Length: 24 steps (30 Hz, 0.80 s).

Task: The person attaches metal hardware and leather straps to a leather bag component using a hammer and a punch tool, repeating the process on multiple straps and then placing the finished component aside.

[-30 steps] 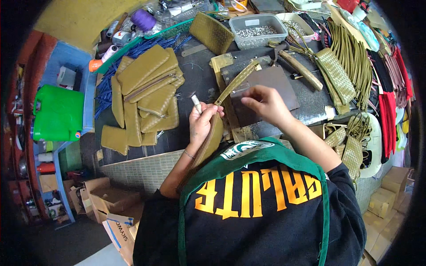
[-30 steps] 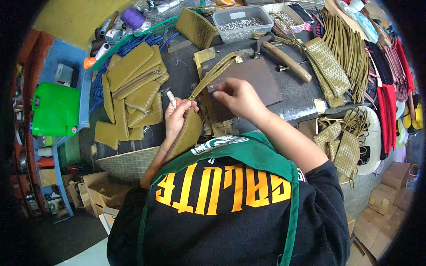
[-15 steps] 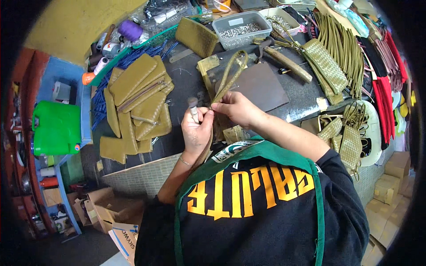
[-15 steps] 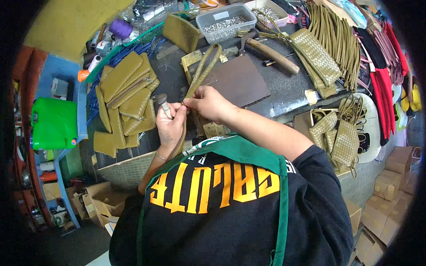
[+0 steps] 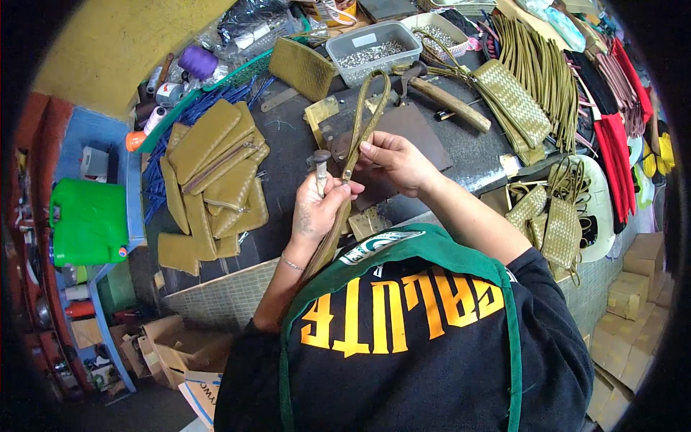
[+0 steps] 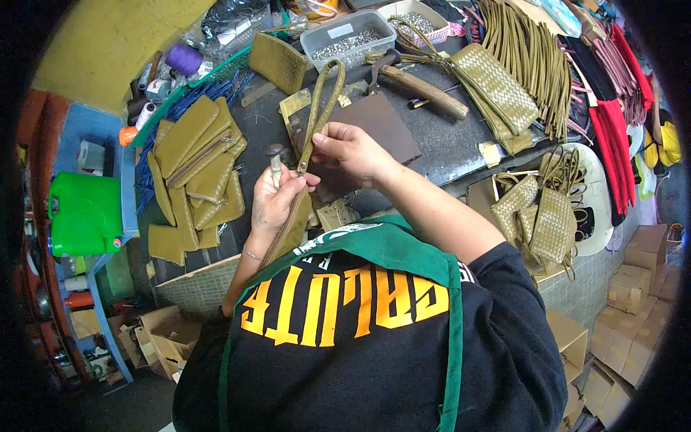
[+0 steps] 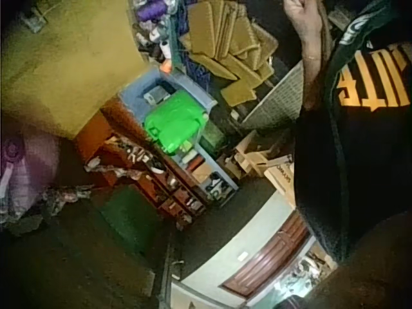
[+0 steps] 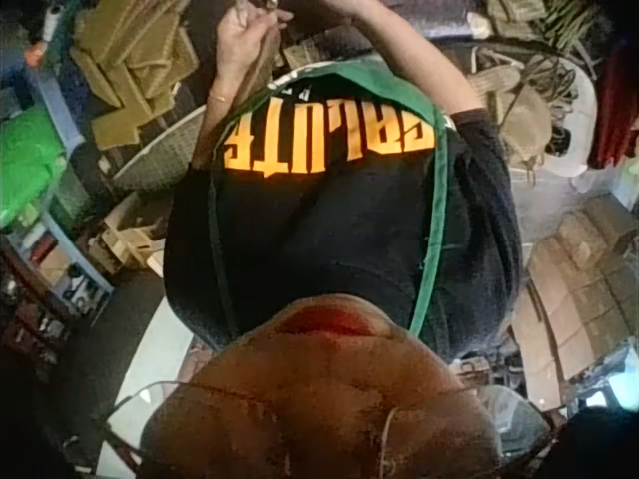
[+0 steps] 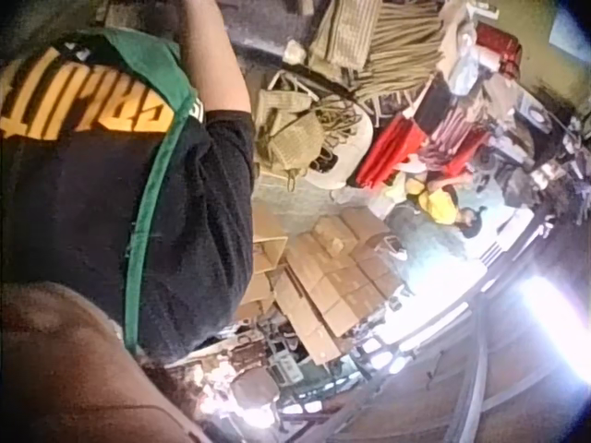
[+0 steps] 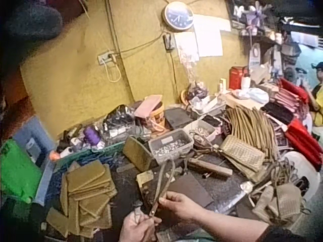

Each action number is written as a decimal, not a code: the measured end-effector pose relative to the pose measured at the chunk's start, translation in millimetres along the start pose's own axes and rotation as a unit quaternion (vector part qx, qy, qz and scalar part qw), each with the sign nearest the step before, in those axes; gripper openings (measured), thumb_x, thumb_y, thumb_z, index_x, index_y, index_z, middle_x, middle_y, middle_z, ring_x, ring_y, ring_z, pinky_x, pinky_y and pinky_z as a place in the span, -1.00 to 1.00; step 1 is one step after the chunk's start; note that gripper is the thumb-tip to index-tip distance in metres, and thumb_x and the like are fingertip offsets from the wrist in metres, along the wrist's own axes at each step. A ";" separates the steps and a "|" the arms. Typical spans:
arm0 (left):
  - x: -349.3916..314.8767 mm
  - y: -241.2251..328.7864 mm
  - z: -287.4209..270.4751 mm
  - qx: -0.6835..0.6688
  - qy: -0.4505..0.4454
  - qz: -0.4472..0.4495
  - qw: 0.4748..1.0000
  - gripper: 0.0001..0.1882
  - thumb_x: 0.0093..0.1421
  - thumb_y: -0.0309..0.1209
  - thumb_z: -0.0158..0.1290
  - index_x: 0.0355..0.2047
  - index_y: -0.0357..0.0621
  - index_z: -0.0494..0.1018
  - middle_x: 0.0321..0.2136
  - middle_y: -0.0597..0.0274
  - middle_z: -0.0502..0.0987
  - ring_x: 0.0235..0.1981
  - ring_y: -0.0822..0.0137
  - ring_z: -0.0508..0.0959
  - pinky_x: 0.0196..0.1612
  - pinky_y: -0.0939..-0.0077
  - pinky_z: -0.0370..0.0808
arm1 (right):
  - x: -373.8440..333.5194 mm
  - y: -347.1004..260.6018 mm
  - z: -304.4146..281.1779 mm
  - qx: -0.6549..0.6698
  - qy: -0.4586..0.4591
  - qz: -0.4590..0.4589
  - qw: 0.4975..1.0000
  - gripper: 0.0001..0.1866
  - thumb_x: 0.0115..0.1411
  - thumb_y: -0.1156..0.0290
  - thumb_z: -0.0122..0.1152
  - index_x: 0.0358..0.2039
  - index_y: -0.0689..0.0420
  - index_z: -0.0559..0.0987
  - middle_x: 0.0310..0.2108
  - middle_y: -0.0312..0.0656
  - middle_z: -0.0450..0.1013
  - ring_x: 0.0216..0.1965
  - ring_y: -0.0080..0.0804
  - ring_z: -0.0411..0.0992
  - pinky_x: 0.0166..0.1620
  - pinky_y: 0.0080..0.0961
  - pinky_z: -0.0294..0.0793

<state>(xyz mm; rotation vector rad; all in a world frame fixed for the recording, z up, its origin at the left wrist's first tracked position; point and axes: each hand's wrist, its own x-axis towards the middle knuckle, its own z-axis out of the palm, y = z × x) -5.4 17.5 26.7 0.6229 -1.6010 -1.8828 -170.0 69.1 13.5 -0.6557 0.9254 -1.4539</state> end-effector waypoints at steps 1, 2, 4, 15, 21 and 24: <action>-0.5 4.4 3.1 0.000 0.014 -0.033 0.999 -0.86 0.05 -0.63 -0.12 -0.56 -0.18 0.17 -0.52 0.05 0.47 -0.43 0.36 0.50 -0.34 0.55 0.45 | 0.3 3.1 -0.8 0.046 -0.003 0.012 0.999 -0.85 0.13 0.38 0.01 -0.33 0.18 0.40 -0.45 -0.29 0.38 -0.41 -0.55 0.36 -0.30 -0.62 0.38; 0.0 7.6 4.9 0.000 0.029 -0.064 0.998 -0.83 0.04 -0.63 -0.13 -0.60 -0.13 0.15 -0.55 0.09 0.45 -0.41 0.33 0.49 -0.33 0.50 0.44 | -0.8 3.6 0.7 0.047 -0.003 0.012 0.999 -0.85 0.13 0.38 0.01 -0.33 0.18 0.40 -0.45 -0.29 0.38 -0.41 -0.55 0.36 -0.30 -0.62 0.38; 1.5 4.1 3.6 -0.013 0.027 -0.062 0.998 -0.82 0.04 -0.63 -0.13 -0.61 -0.13 0.15 -0.56 0.12 0.44 -0.41 0.32 0.50 -0.32 0.50 0.44 | -6.0 4.6 6.1 0.086 -0.014 0.016 0.996 -0.85 0.09 0.45 0.05 -0.32 0.21 0.39 -0.45 -0.27 0.38 -0.41 -0.55 0.36 -0.29 -0.62 0.39; 4.5 0.2 14.9 -0.053 0.024 -0.052 0.997 -0.81 0.03 -0.65 -0.12 -0.62 -0.11 0.16 -0.60 0.24 0.38 -0.41 0.32 0.50 -0.31 0.48 0.45 | -15.4 0.6 6.7 0.072 0.062 0.026 0.995 -0.83 0.05 0.52 0.06 -0.31 0.24 0.39 -0.48 -0.24 0.40 -0.47 -0.53 0.40 -0.36 -0.63 0.42; 5.8 -6.1 23.0 -0.052 0.012 -0.018 0.998 -0.89 0.04 -0.61 -0.11 -0.57 -0.20 0.21 -0.54 0.12 0.46 -0.47 0.40 0.48 -0.32 0.57 0.44 | -28.1 -3.6 10.3 0.035 0.058 0.038 0.997 -0.92 0.04 0.50 0.07 -0.44 0.24 0.45 -0.57 -0.27 0.40 -0.54 -0.58 0.37 -0.43 -0.66 0.39; 10.9 -1.1 26.9 0.227 0.007 -0.019 0.974 -0.90 0.01 -0.52 -0.01 -0.56 -0.24 0.29 -0.65 0.29 0.38 -0.56 0.52 0.37 -0.46 0.58 0.34 | -33.8 0.4 1.6 -0.078 0.076 0.024 0.994 -0.88 0.07 0.42 0.05 -0.43 0.21 0.45 -0.54 -0.31 0.39 -0.53 -0.61 0.35 -0.42 -0.71 0.35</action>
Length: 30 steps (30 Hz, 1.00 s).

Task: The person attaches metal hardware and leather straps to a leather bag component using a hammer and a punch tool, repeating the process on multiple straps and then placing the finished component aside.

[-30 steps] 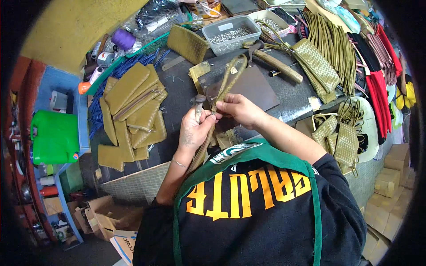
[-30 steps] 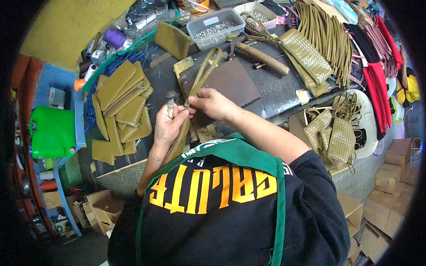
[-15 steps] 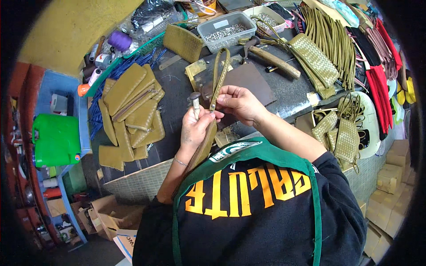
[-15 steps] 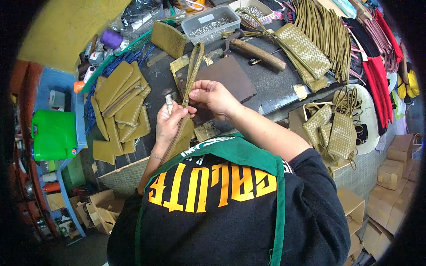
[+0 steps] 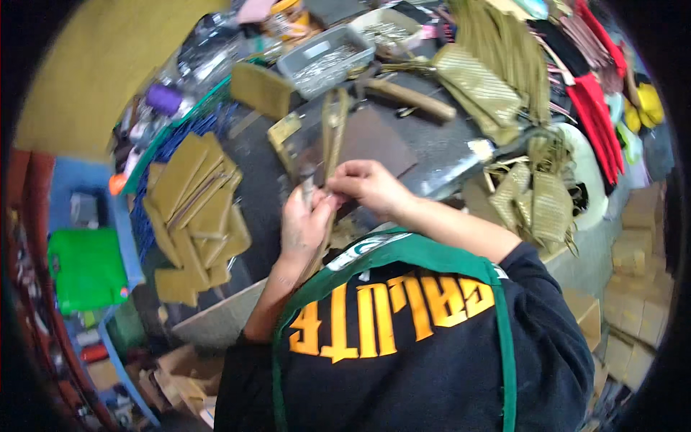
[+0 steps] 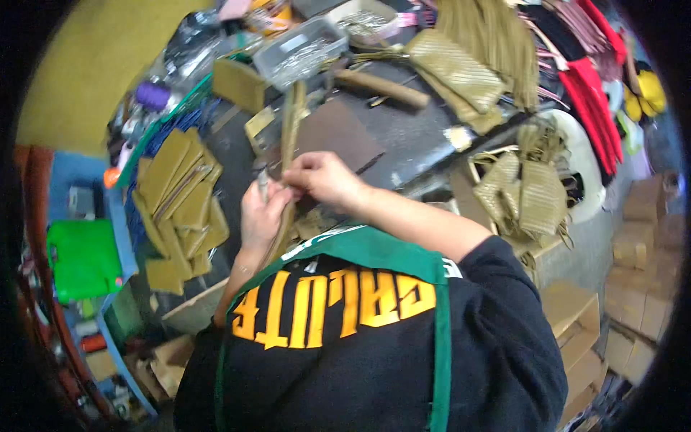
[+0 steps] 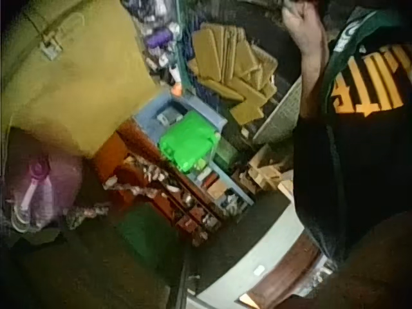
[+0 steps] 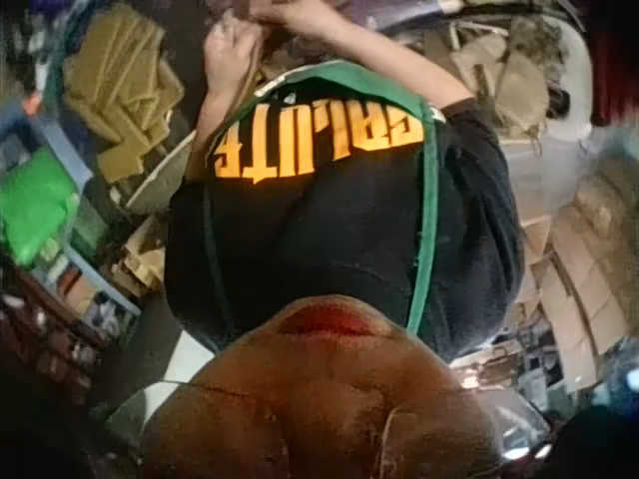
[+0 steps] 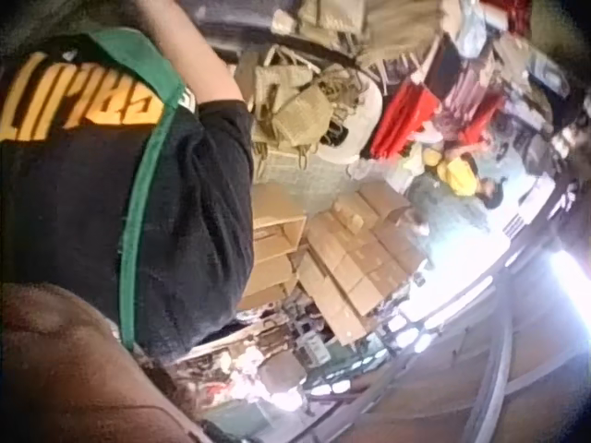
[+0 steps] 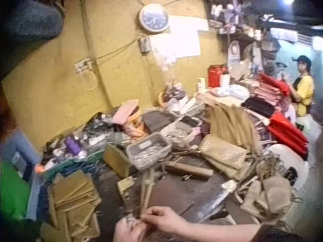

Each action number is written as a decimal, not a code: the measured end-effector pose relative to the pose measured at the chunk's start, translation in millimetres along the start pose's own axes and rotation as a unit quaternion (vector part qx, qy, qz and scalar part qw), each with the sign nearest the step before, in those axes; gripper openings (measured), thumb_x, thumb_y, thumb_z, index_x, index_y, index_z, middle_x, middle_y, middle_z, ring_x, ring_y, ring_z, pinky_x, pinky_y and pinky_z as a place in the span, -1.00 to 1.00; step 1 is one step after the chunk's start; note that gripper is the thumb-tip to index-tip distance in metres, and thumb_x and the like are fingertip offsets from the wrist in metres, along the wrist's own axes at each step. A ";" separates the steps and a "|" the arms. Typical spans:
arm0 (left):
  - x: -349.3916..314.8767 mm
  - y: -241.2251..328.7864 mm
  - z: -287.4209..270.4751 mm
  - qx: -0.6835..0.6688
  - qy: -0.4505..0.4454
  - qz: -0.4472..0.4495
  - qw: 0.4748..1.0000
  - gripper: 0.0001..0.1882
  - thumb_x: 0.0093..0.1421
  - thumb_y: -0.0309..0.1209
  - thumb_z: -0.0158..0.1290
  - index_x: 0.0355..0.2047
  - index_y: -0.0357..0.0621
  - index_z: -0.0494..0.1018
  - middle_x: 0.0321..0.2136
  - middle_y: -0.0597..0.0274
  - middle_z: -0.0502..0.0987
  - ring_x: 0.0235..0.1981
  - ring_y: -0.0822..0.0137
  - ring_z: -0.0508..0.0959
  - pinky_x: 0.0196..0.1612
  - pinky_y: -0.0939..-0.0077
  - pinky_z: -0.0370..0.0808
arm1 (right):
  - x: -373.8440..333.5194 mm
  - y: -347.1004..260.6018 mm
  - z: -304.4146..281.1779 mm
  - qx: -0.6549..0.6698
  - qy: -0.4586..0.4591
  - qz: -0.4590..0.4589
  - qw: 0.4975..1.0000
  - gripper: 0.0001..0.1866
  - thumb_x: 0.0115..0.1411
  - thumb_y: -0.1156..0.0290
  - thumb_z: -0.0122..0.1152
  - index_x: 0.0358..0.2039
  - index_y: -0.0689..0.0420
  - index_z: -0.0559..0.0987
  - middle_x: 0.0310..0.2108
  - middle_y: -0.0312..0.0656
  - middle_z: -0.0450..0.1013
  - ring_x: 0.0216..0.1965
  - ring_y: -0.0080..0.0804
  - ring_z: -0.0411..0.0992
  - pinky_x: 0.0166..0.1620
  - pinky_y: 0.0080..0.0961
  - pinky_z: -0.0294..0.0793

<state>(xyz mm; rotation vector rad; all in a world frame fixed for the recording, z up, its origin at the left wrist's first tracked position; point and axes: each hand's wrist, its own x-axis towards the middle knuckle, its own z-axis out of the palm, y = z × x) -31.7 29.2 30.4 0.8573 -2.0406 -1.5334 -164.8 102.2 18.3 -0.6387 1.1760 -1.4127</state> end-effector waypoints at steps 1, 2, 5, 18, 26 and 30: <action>-1.5 6.5 0.7 0.036 0.002 0.039 0.999 -0.89 -0.01 -0.47 0.02 -0.55 -0.24 0.32 -0.66 0.30 0.38 -0.58 0.52 0.33 -0.49 0.54 0.32 | -2.4 -0.8 4.6 -0.035 0.021 -0.008 0.999 -0.86 0.08 0.40 0.04 -0.43 0.21 0.46 -0.55 -0.32 0.38 -0.52 -0.63 0.32 -0.43 -0.71 0.33; -1.9 11.8 2.2 0.042 0.001 0.036 0.998 -0.88 0.00 -0.46 0.01 -0.47 -0.27 0.38 -0.62 0.28 0.41 -0.55 0.49 0.36 -0.46 0.53 0.34 | -3.8 -3.6 10.1 -0.075 0.051 -0.014 0.996 -0.85 0.09 0.38 0.03 -0.43 0.21 0.46 -0.56 -0.33 0.37 -0.52 -0.65 0.30 -0.44 -0.71 0.31; 6.6 25.6 -13.7 0.140 -0.010 0.103 0.985 -0.79 0.08 -0.45 -0.08 -0.30 -0.30 0.42 -0.35 0.16 0.47 -0.29 0.38 0.44 -0.16 0.52 0.35 | -5.2 2.8 3.7 -0.073 0.056 -0.153 0.984 -0.84 0.14 0.38 -0.03 -0.36 0.22 0.40 -0.48 -0.31 0.37 -0.40 -0.61 0.29 -0.28 -0.62 0.31; 28.6 -1.5 -55.7 -0.240 0.096 -0.015 0.966 -0.63 0.20 -0.27 -0.29 -0.16 -0.31 0.30 -0.11 -0.01 0.37 -0.11 0.24 0.39 -0.19 0.56 0.31 | -226.0 -139.4 -234.3 -0.429 0.549 -0.187 0.693 -0.72 0.16 0.26 -0.07 -0.29 0.23 0.44 -0.53 -0.34 0.34 -0.46 -0.63 0.26 -0.37 -0.68 0.24; -1.4 -8.0 -49.5 -0.195 0.144 -0.037 0.969 -0.70 0.18 -0.31 -0.25 -0.18 -0.22 0.34 -0.16 0.13 0.41 -0.17 0.37 0.43 -0.15 0.55 0.24 | -190.7 -7.0 -488.7 -0.753 0.444 0.245 0.420 -0.58 0.00 0.15 0.04 -0.22 0.21 0.40 -0.30 0.03 0.41 -0.31 -0.10 0.41 -0.24 -0.25 0.39; -30.7 -17.4 -52.8 -0.175 0.246 -0.097 0.948 -0.73 0.16 -0.33 -0.23 -0.23 -0.20 0.35 -0.19 0.18 0.42 -0.19 0.39 0.42 -0.15 0.54 0.22 | -64.1 -59.1 -359.3 -0.669 0.551 -0.040 0.498 -0.52 -0.13 0.27 0.21 -0.15 0.15 0.39 -0.15 0.08 0.31 -0.07 -0.03 0.24 -0.05 -0.25 0.26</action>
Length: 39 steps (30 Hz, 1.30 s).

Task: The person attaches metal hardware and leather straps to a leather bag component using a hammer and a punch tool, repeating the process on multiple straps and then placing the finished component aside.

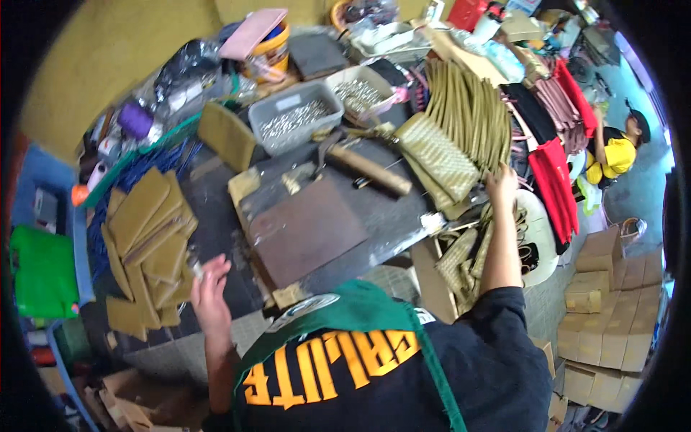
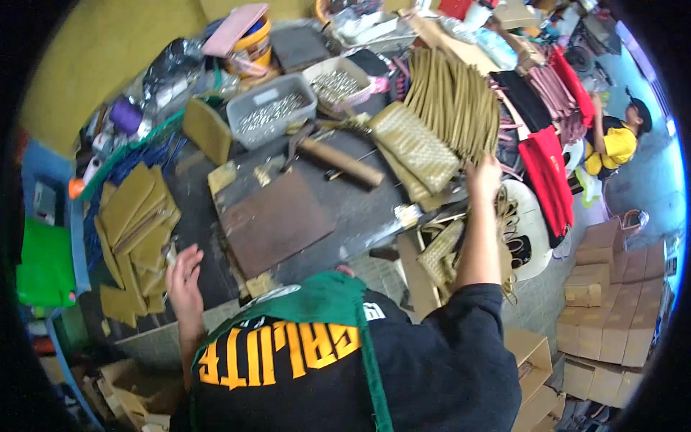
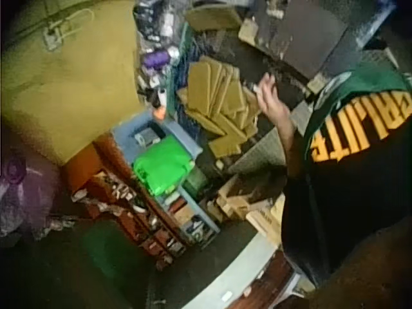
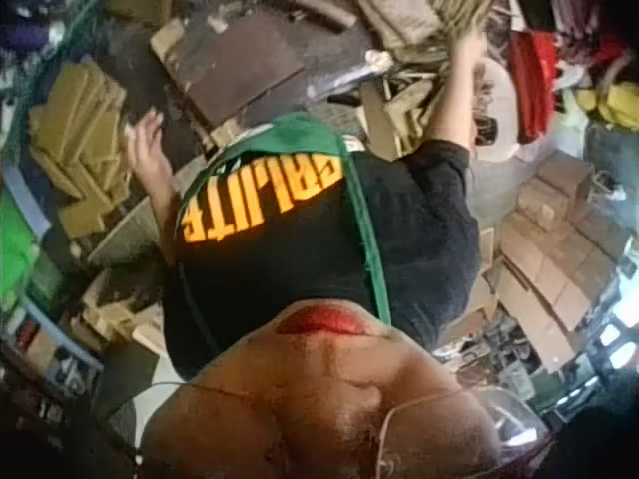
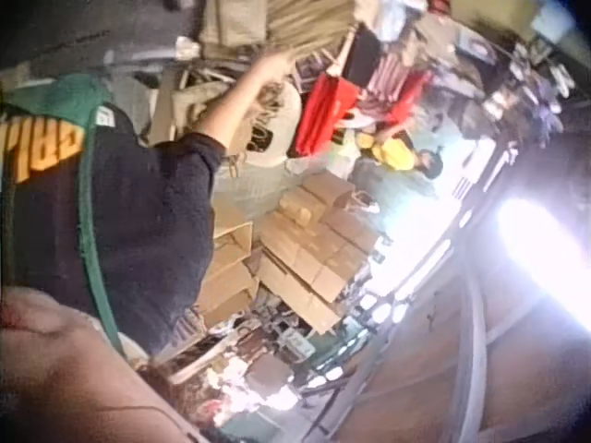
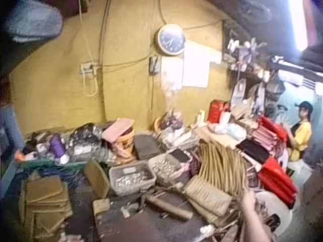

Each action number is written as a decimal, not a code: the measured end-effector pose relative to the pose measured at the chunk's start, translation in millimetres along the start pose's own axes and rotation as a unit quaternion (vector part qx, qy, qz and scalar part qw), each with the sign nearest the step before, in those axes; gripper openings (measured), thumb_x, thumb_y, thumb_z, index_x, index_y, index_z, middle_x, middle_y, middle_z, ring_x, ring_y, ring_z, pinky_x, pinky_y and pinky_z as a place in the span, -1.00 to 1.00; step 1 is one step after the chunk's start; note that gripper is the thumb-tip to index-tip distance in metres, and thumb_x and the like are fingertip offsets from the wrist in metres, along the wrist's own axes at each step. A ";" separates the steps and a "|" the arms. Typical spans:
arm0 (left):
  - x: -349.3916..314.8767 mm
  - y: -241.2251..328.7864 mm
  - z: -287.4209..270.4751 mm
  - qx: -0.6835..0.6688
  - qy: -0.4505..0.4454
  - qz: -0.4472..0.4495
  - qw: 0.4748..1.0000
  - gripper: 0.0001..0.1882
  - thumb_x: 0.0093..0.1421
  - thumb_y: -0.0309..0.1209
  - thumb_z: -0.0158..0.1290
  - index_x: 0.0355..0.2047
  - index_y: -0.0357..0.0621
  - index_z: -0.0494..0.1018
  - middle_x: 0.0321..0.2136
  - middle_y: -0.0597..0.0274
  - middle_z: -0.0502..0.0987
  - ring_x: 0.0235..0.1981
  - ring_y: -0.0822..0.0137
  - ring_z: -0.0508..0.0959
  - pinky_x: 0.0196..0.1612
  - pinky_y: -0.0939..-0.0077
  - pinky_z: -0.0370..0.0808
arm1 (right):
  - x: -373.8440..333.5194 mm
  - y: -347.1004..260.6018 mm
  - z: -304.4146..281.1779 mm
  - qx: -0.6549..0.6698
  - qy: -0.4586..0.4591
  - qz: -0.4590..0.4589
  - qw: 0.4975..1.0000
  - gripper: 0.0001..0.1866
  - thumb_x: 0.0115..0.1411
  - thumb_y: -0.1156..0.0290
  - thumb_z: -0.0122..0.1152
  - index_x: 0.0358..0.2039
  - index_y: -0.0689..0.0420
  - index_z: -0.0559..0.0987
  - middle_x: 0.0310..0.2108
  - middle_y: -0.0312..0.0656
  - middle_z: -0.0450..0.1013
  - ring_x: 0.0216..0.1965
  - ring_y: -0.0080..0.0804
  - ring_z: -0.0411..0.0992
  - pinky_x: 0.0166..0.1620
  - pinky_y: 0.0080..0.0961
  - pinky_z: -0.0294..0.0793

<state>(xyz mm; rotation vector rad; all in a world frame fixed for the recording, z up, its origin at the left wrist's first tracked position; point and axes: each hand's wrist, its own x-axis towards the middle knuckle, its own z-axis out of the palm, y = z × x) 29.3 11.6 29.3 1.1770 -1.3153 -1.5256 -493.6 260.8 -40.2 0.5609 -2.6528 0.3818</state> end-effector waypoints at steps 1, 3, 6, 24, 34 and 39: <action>-3.8 -2.6 -7.0 -0.010 0.002 0.002 1.000 -0.73 0.17 -0.32 -0.23 -0.22 -0.20 0.34 -0.18 0.18 0.42 -0.18 0.40 0.41 -0.14 0.53 0.21 | 7.3 -40.3 -21.7 0.054 0.041 -0.036 0.997 -0.56 -0.13 0.33 0.20 -0.17 0.10 0.41 -0.14 0.07 0.31 -0.07 -0.02 0.23 -0.04 -0.25 0.25; -8.7 -6.8 -16.1 -0.011 0.010 0.010 1.000 -0.72 0.17 -0.30 -0.23 -0.21 -0.19 0.33 -0.17 0.19 0.41 -0.17 0.42 0.40 -0.14 0.52 0.20 | 23.4 -107.9 -55.6 0.086 0.045 -0.076 0.992 -0.66 -0.12 0.39 0.18 -0.25 0.13 0.46 -0.20 0.02 0.36 -0.15 -0.08 0.31 -0.10 -0.29 0.29; -22.6 -9.5 -24.3 -0.006 0.046 0.011 0.999 -0.72 0.17 -0.29 -0.22 -0.21 -0.20 0.32 -0.17 0.19 0.41 -0.18 0.42 0.40 -0.16 0.54 0.21 | 38.3 -167.7 -53.7 0.175 -0.187 -0.096 0.962 -0.65 -0.10 0.37 0.20 -0.24 0.16 0.46 -0.24 0.00 0.39 -0.18 -0.16 0.36 -0.10 -0.32 0.32; -12.9 2.6 5.1 -0.022 -0.137 0.098 0.986 -0.77 0.10 -0.51 -0.18 -0.23 -0.33 0.32 -0.23 0.11 0.41 -0.19 0.37 0.40 -0.10 0.53 0.26 | 84.3 -174.8 -112.7 0.349 0.054 -0.068 0.933 -0.70 0.12 0.27 -0.05 -0.39 0.28 0.49 -0.60 -0.04 0.42 -0.56 -0.33 0.40 -0.39 -0.47 0.37; 40.0 166.8 103.3 0.155 -0.270 0.500 0.808 -0.46 -0.25 -0.36 0.27 -0.21 -0.24 0.38 -0.24 0.29 0.42 -0.43 0.51 0.38 -0.35 0.67 0.32 | -90.2 -352.9 -235.0 0.873 -0.150 -0.112 0.450 -0.81 0.11 0.37 0.04 -0.43 0.27 0.45 -0.55 -0.29 0.41 -0.49 -0.67 0.32 -0.47 -0.72 0.31; 64.6 110.4 47.1 0.024 -0.308 0.295 0.904 -0.78 -0.16 -0.56 0.13 -0.53 -0.13 0.29 -0.51 0.39 0.34 -0.51 0.58 0.26 -0.46 0.69 0.24 | -146.6 -383.7 -215.6 0.865 -0.385 0.047 0.319 -0.86 0.09 0.38 0.07 -0.38 0.18 0.47 -0.45 -0.32 0.41 -0.47 -0.69 0.32 -0.42 -0.78 0.30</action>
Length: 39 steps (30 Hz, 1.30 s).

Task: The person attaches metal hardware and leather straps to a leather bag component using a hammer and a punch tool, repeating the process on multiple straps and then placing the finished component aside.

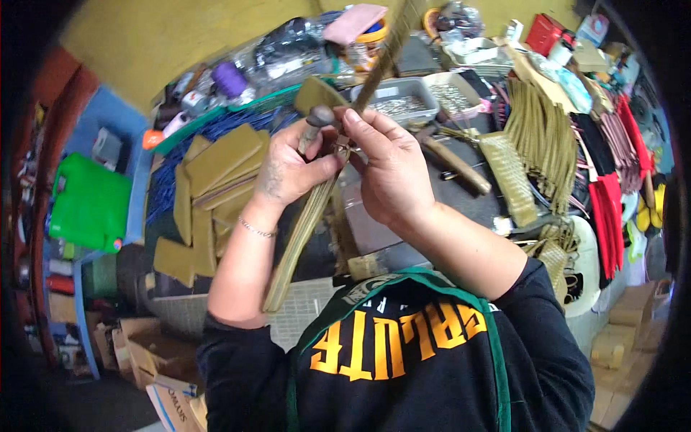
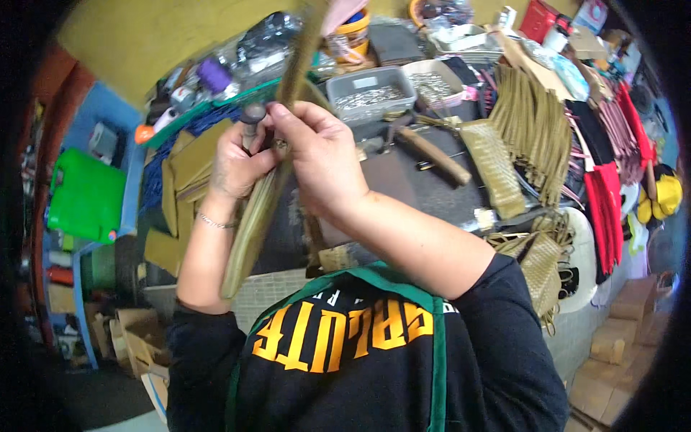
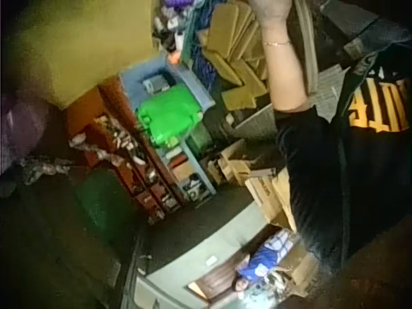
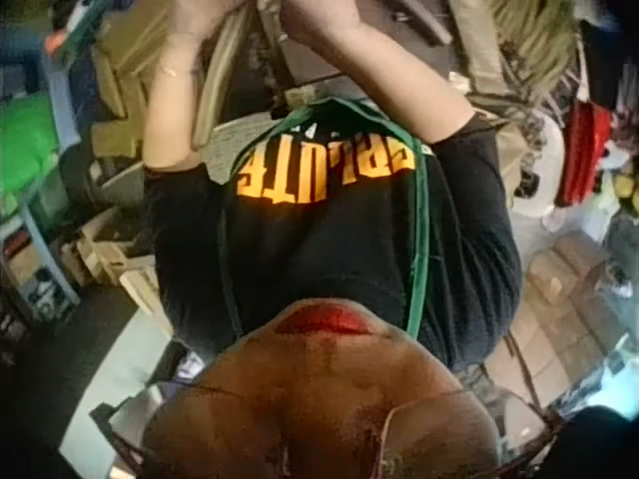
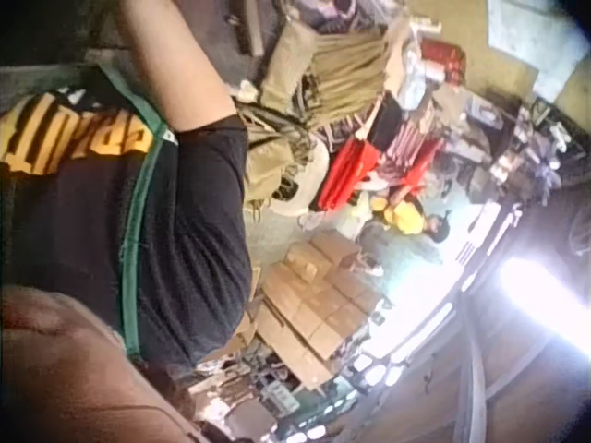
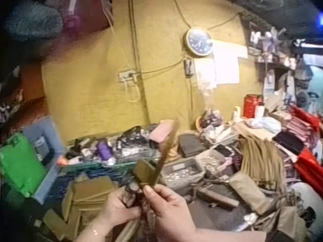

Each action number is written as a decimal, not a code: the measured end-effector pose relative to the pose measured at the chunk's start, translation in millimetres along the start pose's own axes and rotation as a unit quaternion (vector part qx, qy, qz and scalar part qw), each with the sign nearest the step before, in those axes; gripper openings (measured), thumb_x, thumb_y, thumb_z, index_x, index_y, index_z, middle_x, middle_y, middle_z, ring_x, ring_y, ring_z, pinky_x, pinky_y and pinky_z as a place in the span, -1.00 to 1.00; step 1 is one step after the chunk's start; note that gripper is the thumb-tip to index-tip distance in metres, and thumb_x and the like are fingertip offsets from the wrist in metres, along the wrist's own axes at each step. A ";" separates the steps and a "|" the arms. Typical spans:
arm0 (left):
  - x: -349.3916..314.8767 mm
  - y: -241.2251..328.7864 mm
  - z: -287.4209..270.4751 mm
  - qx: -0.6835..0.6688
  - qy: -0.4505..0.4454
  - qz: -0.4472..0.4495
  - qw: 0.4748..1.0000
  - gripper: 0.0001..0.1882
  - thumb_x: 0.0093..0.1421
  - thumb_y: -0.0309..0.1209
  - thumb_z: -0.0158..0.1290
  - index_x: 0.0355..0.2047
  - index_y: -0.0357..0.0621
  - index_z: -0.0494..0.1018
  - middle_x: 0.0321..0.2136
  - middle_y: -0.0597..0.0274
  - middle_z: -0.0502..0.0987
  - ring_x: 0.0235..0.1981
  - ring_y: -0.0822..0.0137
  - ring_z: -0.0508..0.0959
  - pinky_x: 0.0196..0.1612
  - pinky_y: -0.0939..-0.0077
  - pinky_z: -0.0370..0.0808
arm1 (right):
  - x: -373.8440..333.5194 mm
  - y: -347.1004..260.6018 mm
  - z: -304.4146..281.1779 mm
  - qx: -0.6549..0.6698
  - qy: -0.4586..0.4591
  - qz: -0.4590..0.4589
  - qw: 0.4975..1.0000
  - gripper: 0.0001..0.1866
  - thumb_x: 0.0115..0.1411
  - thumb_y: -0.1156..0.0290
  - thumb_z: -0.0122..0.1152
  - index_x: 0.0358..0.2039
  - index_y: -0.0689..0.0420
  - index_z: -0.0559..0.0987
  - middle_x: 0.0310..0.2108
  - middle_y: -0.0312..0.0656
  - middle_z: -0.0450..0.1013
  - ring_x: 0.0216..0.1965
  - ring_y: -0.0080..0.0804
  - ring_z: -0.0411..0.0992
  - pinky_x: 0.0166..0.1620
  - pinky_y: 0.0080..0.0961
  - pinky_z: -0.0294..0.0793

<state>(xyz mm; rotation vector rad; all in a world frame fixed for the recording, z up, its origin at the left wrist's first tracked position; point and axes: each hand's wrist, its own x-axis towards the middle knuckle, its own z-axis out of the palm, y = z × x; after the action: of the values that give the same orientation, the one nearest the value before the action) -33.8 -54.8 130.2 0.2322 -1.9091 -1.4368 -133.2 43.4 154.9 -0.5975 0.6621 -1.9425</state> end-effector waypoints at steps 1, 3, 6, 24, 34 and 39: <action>-11.2 -6.7 -8.2 -0.073 -0.001 -0.001 0.997 -0.74 -0.15 -0.59 0.10 -0.64 -0.10 0.19 -0.53 0.38 0.33 -0.50 0.58 0.26 -0.46 0.70 0.23 | 1.1 6.8 -2.0 -0.013 0.012 0.043 0.999 -0.86 0.09 0.39 0.08 -0.38 0.17 0.47 -0.45 -0.32 0.41 -0.48 -0.70 0.32 -0.42 -0.79 0.29; -37.1 -12.5 -11.5 -0.066 0.035 -0.047 0.996 -0.63 -0.16 -0.61 0.07 -0.70 -0.05 0.05 -0.59 0.40 0.28 -0.53 0.57 0.23 -0.46 0.71 0.21 | 5.9 21.2 -17.1 -0.058 0.020 0.158 0.986 -0.82 0.07 0.25 0.10 -0.39 0.07 0.50 -0.58 -0.47 0.27 -0.52 -0.73 0.20 -0.37 -0.72 0.19; -80.0 -35.3 -15.8 -0.014 0.030 -0.151 0.988 -0.66 -0.13 -0.61 0.07 -0.69 -0.07 0.08 -0.58 0.37 0.29 -0.59 0.58 0.21 -0.49 0.73 0.21 | -0.4 49.8 -41.7 -0.087 0.005 0.256 0.963 -0.82 0.07 0.23 0.10 -0.39 0.06 0.49 -0.57 -0.49 0.30 -0.52 -0.73 0.20 -0.39 -0.72 0.18; -121.5 -83.1 15.8 0.199 -0.061 -0.370 0.906 -0.74 -0.18 -0.35 0.15 -0.70 -0.16 0.27 -0.75 0.41 0.27 -0.67 0.57 0.25 -0.57 0.63 0.26 | -34.6 58.2 -150.3 -0.165 0.160 0.137 0.964 -0.87 -0.02 0.45 0.20 -0.47 0.13 0.42 -0.59 -0.36 0.38 -0.64 -0.67 0.30 -0.57 -0.80 0.28; -95.1 -77.4 23.2 0.289 -0.189 -0.396 0.851 -0.62 -0.18 -0.21 0.18 -0.75 -0.18 0.25 -0.77 0.27 0.31 -0.70 0.46 0.29 -0.57 0.52 0.28 | -57.9 25.5 -196.1 -0.488 0.170 -0.027 0.856 -0.73 -0.16 0.58 0.26 -0.45 0.21 0.35 -0.55 -0.30 0.37 -0.54 -0.64 0.33 -0.46 -0.72 0.34; -90.6 -79.2 21.4 0.320 -0.201 -0.400 0.835 -0.58 -0.20 -0.16 0.21 -0.75 -0.19 0.26 -0.79 0.29 0.28 -0.72 0.46 0.27 -0.59 0.53 0.26 | -62.3 20.4 -201.3 -0.486 0.171 0.034 0.856 -0.75 -0.13 0.58 0.24 -0.36 0.23 0.48 -0.50 -0.26 0.41 -0.48 -0.60 0.37 -0.37 -0.67 0.38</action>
<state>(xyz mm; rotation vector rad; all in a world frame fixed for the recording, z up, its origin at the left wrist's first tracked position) -3.5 -18.4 17.6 1.2594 -2.7994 -1.3135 -225.5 131.1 -14.1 -0.8027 1.9119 -1.5488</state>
